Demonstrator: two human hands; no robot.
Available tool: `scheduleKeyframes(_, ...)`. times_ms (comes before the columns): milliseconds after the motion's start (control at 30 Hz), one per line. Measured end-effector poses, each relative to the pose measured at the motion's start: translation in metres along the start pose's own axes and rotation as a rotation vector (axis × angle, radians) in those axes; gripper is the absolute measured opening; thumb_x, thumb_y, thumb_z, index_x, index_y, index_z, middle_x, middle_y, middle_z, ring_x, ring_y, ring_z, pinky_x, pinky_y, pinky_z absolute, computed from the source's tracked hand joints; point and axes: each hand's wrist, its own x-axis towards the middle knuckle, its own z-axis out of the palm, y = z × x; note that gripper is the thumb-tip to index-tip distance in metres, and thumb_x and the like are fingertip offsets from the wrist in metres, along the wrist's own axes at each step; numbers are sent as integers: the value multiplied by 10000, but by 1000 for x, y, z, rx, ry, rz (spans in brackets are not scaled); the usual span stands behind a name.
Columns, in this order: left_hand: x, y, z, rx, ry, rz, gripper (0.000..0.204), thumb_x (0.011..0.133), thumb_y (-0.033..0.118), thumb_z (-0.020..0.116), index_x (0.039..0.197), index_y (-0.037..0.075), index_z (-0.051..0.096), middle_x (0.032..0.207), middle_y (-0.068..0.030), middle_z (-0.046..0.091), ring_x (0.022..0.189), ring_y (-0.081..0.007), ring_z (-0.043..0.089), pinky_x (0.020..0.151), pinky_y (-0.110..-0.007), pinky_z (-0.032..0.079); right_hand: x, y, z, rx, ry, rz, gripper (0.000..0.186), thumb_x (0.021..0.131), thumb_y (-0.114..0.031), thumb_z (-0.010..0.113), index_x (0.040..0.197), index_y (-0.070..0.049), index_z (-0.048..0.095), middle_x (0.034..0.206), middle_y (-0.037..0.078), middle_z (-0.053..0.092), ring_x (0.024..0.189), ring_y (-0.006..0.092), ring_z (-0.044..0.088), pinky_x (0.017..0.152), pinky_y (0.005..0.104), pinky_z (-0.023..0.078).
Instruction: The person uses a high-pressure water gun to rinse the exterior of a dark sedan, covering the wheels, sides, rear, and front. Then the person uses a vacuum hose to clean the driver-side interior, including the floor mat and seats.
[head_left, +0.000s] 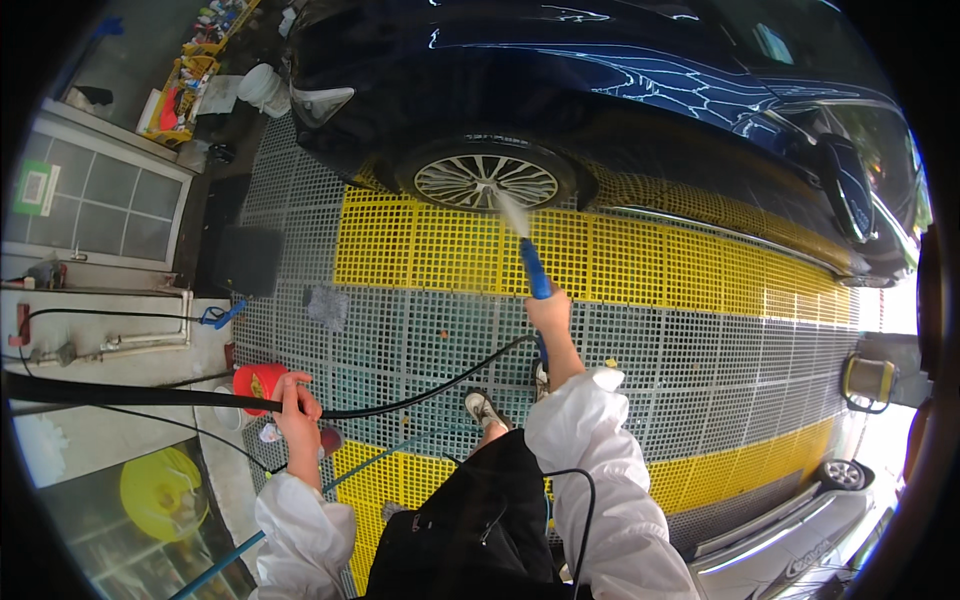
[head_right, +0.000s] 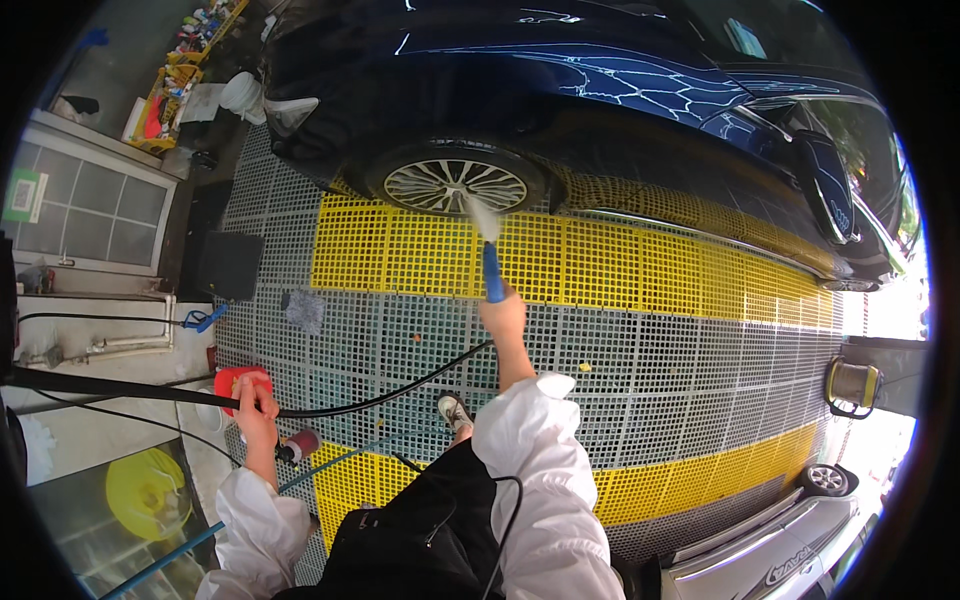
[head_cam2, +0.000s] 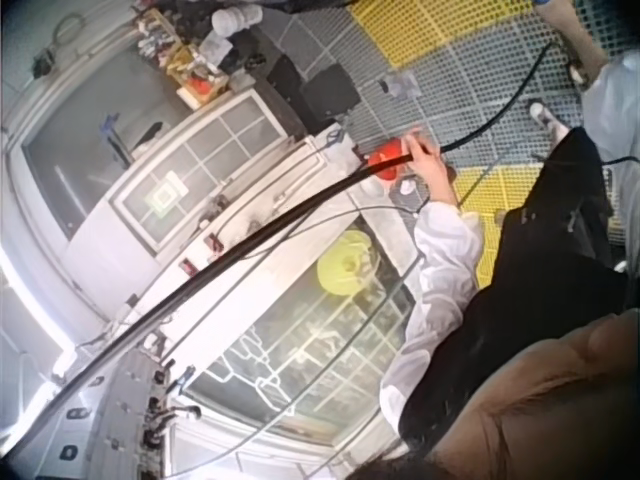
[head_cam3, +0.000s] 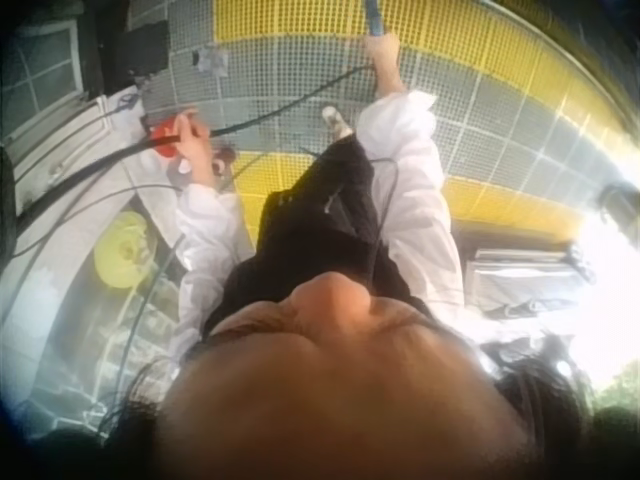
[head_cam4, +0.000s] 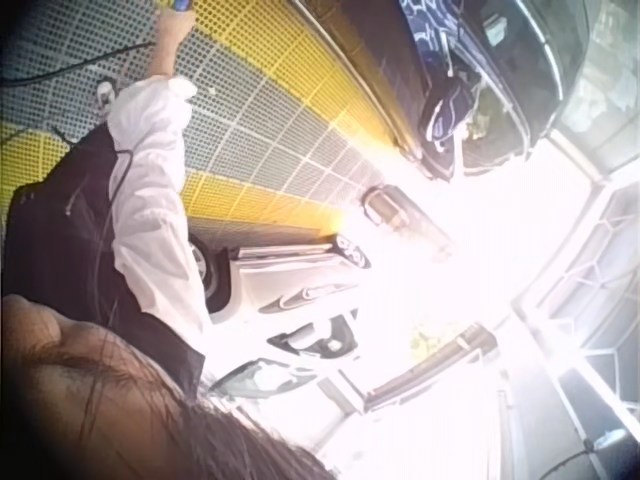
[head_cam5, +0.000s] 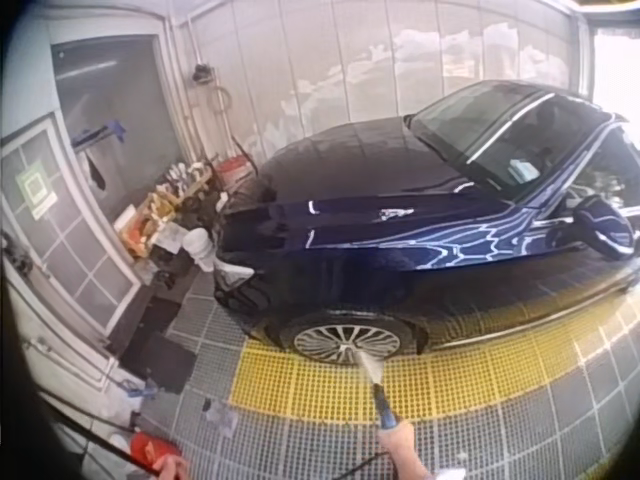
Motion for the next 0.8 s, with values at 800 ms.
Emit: scheduleKeyframes(800, -15, 8, -19, 50, 40, 23, 345, 1042, 317, 423, 931, 19, 555, 491, 28, 330, 389, -59, 261, 382, -235, 225, 94, -28, 83, -108, -153, 75, 330, 767, -164, 638, 1069, -36, 671, 869, 138, 696, 736, 269, 677, 672, 410, 524)
